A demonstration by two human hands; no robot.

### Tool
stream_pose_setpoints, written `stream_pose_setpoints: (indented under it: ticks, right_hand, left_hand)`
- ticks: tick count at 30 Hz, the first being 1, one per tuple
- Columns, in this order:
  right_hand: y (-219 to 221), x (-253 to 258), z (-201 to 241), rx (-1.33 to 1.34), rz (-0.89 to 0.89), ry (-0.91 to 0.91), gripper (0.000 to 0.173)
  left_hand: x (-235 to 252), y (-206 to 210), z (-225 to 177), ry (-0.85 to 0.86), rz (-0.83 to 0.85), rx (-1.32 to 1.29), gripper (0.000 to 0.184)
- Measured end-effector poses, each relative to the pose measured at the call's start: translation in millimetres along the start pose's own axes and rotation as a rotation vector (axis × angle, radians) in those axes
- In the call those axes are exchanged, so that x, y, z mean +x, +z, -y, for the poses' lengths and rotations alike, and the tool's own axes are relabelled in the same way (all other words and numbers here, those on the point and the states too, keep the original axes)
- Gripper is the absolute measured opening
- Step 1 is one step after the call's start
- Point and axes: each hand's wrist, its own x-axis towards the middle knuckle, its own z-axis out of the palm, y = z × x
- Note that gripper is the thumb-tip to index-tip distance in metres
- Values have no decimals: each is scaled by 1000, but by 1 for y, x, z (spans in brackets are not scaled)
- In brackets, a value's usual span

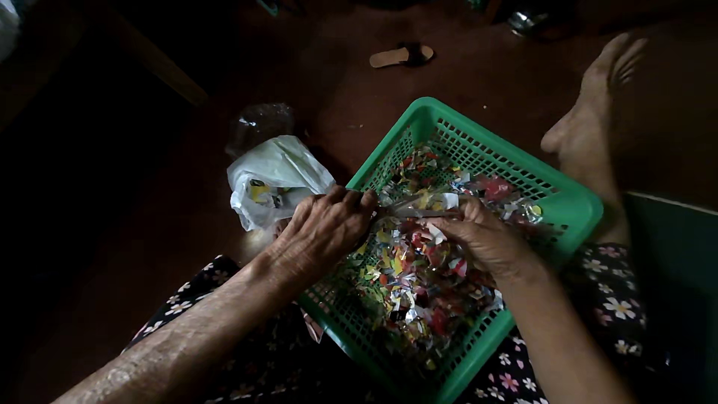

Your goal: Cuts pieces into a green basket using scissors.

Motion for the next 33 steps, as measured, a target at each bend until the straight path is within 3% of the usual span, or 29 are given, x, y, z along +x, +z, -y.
stream_pose_setpoints:
  ticks: [4,7,11,14,22,24,28,31,33]
  right_hand:
    - [3,0,2,19,29,-17,26]
    - [1,2,-1,35,82,-61,25]
    - [0,2,-2,26,46,-24,29]
    - [2,3,-3,-15,50,4,31]
    - [2,4,-2,-14,64,11,27]
    - [0,5,-1,-12,61,-19,25]
    - [-8,6,-2,-105,86,-51,25]
    - [-18,8,0,-407,77,-18,19]
    - [-25,10,3,-613,35,-17,12]
  left_hand:
    - [1,-1,0,41,-37,7,13]
    - [1,-4,-1,29,-14,-10,10]
    - [-2,-6,3,-33,122,-53,38]
    - [0,-1,5,-7,103,-64,42]
    - [4,-1,0,71,-35,-33,6]
    - [1,-4,1,58,-33,-57,4]
    - [-4,-11,5,-32,68,-118,18]
    - [-8,-17,10,-97,165,-162,43]
    - [-11,-23,13,-163,267,-199,47]
